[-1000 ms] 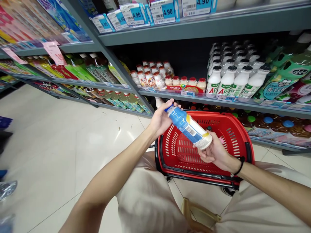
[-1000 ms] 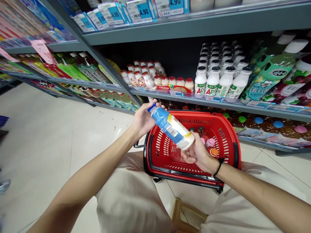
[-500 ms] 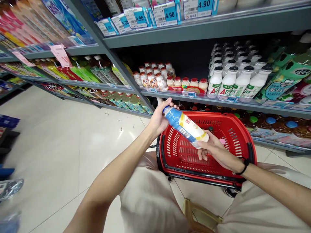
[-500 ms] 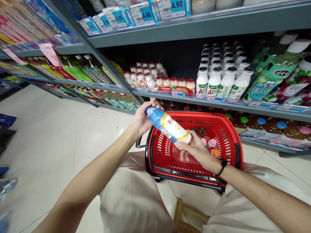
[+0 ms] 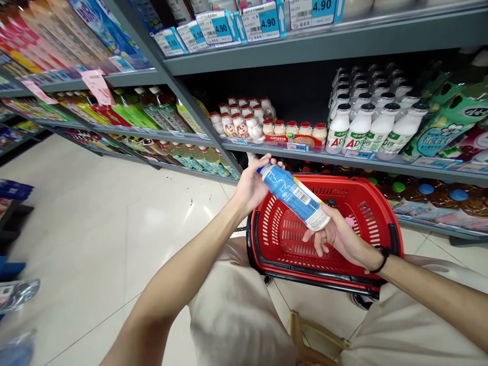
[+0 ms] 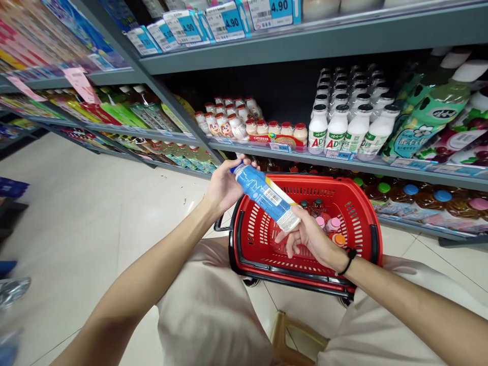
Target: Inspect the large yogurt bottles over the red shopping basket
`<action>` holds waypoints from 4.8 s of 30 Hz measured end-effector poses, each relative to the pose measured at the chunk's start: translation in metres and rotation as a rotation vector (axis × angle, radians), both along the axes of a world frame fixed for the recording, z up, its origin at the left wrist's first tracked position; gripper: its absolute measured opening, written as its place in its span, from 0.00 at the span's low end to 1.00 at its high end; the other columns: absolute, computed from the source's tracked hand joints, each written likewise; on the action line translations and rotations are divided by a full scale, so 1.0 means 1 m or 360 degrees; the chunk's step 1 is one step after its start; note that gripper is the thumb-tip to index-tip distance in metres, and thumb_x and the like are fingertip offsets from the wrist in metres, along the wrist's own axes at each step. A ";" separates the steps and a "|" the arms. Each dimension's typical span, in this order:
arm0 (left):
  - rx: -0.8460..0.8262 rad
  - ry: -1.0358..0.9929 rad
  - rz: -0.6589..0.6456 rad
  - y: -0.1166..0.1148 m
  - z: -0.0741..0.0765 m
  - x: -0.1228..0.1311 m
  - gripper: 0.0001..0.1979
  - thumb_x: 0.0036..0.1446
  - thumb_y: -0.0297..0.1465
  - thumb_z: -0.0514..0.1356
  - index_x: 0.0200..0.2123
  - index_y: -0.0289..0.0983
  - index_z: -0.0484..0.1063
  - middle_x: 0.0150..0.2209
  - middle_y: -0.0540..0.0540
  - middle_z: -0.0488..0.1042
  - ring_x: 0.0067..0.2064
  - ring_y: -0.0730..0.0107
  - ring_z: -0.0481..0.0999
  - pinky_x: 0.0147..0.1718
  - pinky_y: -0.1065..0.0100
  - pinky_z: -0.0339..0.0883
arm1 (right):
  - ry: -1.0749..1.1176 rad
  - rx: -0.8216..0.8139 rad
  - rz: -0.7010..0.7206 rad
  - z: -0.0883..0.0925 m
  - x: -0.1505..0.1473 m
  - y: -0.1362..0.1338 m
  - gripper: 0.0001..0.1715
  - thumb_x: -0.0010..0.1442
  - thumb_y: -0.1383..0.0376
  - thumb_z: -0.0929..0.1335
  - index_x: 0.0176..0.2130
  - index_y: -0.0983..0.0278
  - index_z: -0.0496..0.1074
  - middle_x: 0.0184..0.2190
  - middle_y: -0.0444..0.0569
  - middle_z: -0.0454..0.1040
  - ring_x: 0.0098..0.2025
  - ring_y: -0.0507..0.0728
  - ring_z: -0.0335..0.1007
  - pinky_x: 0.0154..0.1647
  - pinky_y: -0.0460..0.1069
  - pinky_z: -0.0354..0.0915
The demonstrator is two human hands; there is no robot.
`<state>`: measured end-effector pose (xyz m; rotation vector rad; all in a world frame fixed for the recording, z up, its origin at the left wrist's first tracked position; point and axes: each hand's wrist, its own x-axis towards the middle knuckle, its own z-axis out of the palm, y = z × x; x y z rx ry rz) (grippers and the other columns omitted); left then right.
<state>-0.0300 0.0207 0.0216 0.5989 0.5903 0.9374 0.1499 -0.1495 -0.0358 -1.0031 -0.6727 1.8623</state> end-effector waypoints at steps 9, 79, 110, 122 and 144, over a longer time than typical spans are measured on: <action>0.0024 0.0031 0.0001 -0.005 0.000 0.004 0.09 0.52 0.24 0.68 0.38 0.36 0.75 0.33 0.51 0.78 0.43 0.66 0.81 0.56 0.59 0.74 | 0.0034 -0.0089 0.0000 -0.007 0.002 -0.001 0.43 0.66 0.32 0.55 0.38 0.66 0.70 0.24 0.56 0.79 0.14 0.53 0.68 0.16 0.44 0.54; -0.0037 0.0034 0.0094 0.005 -0.002 0.004 0.07 0.55 0.25 0.69 0.34 0.37 0.73 0.30 0.51 0.75 0.36 0.71 0.78 0.48 0.66 0.74 | -0.0235 0.0149 -0.0126 0.004 -0.001 0.000 0.36 0.57 0.48 0.78 0.54 0.60 0.64 0.42 0.46 0.77 0.17 0.45 0.63 0.15 0.44 0.54; 0.0042 0.0039 0.0115 0.002 -0.001 -0.003 0.09 0.56 0.25 0.63 0.41 0.36 0.72 0.34 0.51 0.77 0.42 0.67 0.82 0.61 0.57 0.72 | -0.0083 0.0001 -0.0208 0.001 0.000 0.000 0.33 0.61 0.40 0.74 0.47 0.65 0.73 0.27 0.43 0.71 0.20 0.47 0.54 0.17 0.43 0.52; 0.0892 0.0475 0.0038 -0.003 -0.004 -0.001 0.20 0.57 0.36 0.72 0.51 0.41 0.75 0.49 0.43 0.82 0.56 0.55 0.82 0.61 0.50 0.73 | -0.0132 -0.0247 -0.0057 0.009 0.009 0.011 0.33 0.74 0.50 0.46 0.46 0.66 0.67 0.21 0.49 0.74 0.13 0.49 0.48 0.15 0.44 0.46; 0.1989 0.2691 -0.1345 0.006 -0.153 0.070 0.14 0.63 0.28 0.65 0.51 0.33 0.76 0.48 0.35 0.82 0.51 0.50 0.82 0.51 0.59 0.72 | -0.2627 0.0147 0.1176 0.007 0.085 0.016 0.20 0.71 0.66 0.65 0.55 0.74 0.79 0.56 0.70 0.78 0.60 0.70 0.76 0.58 0.59 0.70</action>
